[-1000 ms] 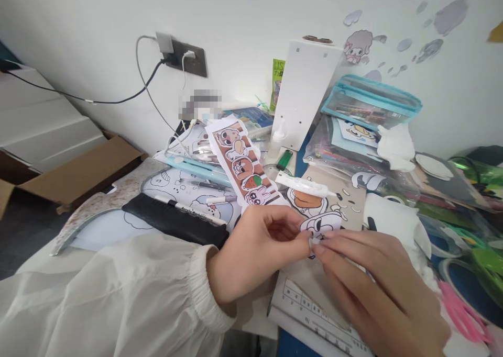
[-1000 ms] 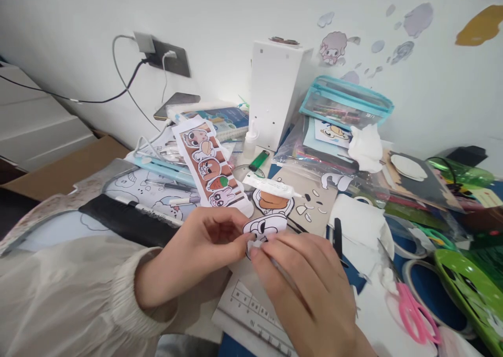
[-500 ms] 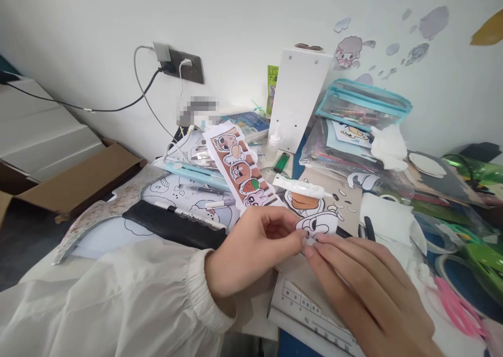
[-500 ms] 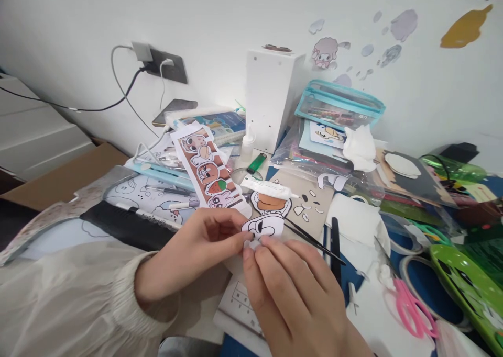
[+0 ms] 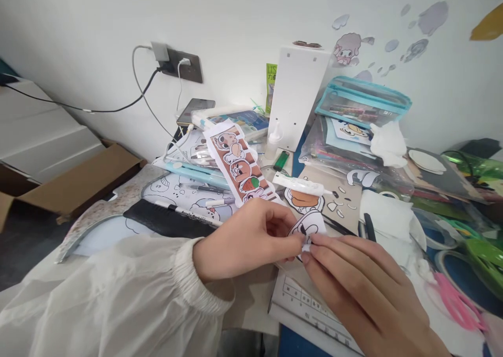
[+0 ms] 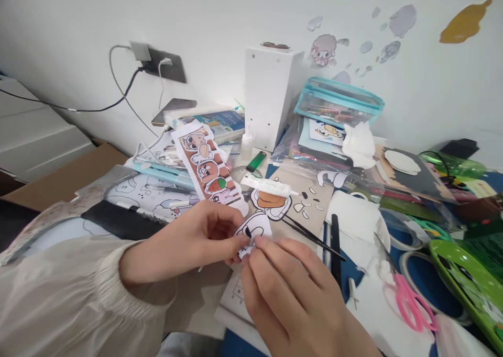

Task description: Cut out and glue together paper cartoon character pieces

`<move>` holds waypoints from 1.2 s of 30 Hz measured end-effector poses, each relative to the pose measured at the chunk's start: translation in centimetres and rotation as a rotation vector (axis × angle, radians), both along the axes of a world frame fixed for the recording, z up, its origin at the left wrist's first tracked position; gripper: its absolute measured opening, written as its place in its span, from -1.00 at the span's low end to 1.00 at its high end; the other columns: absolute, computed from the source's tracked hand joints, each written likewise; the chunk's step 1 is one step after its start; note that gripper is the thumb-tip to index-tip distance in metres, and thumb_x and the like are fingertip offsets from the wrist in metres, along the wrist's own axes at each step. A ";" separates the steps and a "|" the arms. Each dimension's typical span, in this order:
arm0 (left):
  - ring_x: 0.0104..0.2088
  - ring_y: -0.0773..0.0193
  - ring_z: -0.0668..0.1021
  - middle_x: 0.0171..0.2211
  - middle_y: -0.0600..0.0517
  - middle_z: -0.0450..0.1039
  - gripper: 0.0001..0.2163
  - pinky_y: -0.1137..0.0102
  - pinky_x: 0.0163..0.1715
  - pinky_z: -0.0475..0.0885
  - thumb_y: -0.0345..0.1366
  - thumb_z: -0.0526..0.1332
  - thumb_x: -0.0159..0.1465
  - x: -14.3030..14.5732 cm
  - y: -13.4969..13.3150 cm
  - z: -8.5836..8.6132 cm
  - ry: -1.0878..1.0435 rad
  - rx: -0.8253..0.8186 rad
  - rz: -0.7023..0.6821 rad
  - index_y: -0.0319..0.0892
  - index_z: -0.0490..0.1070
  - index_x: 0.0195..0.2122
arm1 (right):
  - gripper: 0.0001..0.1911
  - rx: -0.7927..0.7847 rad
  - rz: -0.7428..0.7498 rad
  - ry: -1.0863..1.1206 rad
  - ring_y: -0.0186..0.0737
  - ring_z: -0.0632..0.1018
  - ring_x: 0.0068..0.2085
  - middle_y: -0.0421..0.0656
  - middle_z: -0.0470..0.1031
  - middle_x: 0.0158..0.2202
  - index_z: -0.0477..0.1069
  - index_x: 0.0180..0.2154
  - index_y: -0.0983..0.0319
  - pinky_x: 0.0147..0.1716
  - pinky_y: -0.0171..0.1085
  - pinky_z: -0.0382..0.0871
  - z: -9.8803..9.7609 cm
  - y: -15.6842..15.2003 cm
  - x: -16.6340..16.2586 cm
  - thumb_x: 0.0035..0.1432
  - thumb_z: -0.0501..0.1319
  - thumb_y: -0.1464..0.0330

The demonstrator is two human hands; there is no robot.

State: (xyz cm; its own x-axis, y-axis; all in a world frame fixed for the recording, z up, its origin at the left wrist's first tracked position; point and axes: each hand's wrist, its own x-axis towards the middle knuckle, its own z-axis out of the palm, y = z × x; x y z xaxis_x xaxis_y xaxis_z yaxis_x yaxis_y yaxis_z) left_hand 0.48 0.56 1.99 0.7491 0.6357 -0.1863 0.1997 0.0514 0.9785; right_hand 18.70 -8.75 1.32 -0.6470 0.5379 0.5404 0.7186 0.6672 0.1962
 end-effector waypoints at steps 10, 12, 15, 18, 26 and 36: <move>-0.54 0.40 0.48 -0.58 0.10 0.39 -0.78 0.52 -0.49 0.42 -0.24 0.21 0.21 0.5 -0.5 -0.5 -0.065 -0.144 0.100 -0.21 0.30 -0.53 | -0.60 0.051 -0.133 0.362 -0.14 0.53 -0.22 -0.04 0.52 -0.21 0.37 -0.02 0.30 -0.27 -0.18 0.43 -0.7 1.4 0.0 0.06 0.26 0.59; -0.53 0.40 0.48 -0.56 0.09 0.41 -0.79 0.51 -0.48 0.42 -0.22 0.21 0.22 0.6 -0.6 -0.7 -0.066 -0.148 0.121 -0.22 0.33 -0.50 | -0.66 -0.008 -0.188 0.441 -0.15 0.49 -0.25 -0.06 0.48 -0.25 0.41 -0.09 0.30 -0.27 -0.18 0.41 -0.8 1.8 -0.1 0.05 0.26 0.59; -0.53 0.42 0.46 -0.56 0.11 0.41 -0.84 0.53 -0.47 0.41 -0.25 0.22 0.22 0.7 -0.6 -0.9 -0.096 -0.146 0.156 -0.23 0.38 -0.45 | -0.82 -0.074 -0.227 0.454 -0.16 0.45 -0.26 -0.08 0.42 -0.27 0.45 -0.23 0.24 -0.29 -0.18 0.38 -0.8 1.9 0.0 0.11 0.20 0.55; -0.53 0.45 0.45 -0.58 0.13 0.38 -0.84 0.56 -0.48 0.39 -0.28 0.22 0.22 0.8 -0.7 -1.0 -0.121 -0.135 0.174 -0.23 0.38 -0.46 | -0.79 -0.006 -0.172 0.378 -0.11 0.46 -0.22 -0.04 0.44 -0.26 0.45 -0.26 0.26 -0.25 -0.13 0.35 -0.7 1.7 0.4 0.09 0.17 0.62; -0.58 0.49 0.43 -0.62 0.16 0.35 -0.81 0.61 -0.54 0.35 -0.31 0.22 0.22 0.9 -0.9 -0.7 -0.153 -0.173 0.192 -0.25 0.34 -0.51 | -0.79 0.089 -0.073 0.122 -0.03 0.52 -0.07 -0.03 0.60 -0.19 0.49 -0.17 0.32 -0.15 -0.09 0.31 -0.5 1.0 1.3 0.13 0.21 0.56; -0.56 0.44 0.49 -0.59 0.10 0.46 -0.81 0.57 -0.50 0.43 -0.28 0.26 0.19 0.6 -0.4 -0.9 -0.147 -0.226 0.156 -0.24 0.35 -0.51 | -0.80 0.050 -0.069 0.171 -0.16 0.55 -0.03 -0.01 0.60 -0.14 0.50 -0.18 0.38 -0.07 -0.12 0.28 -0.2 0.7 0.8 0.24 0.11 0.58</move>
State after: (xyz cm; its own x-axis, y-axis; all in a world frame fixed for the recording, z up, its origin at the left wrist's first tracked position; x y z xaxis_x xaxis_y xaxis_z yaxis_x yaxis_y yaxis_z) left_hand 1.13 0.18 1.09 0.6749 0.7003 -0.2327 0.0291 0.2899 0.9566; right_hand 19.53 -8.07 1.12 -0.5059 0.5473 0.6667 0.7880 0.6076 0.0992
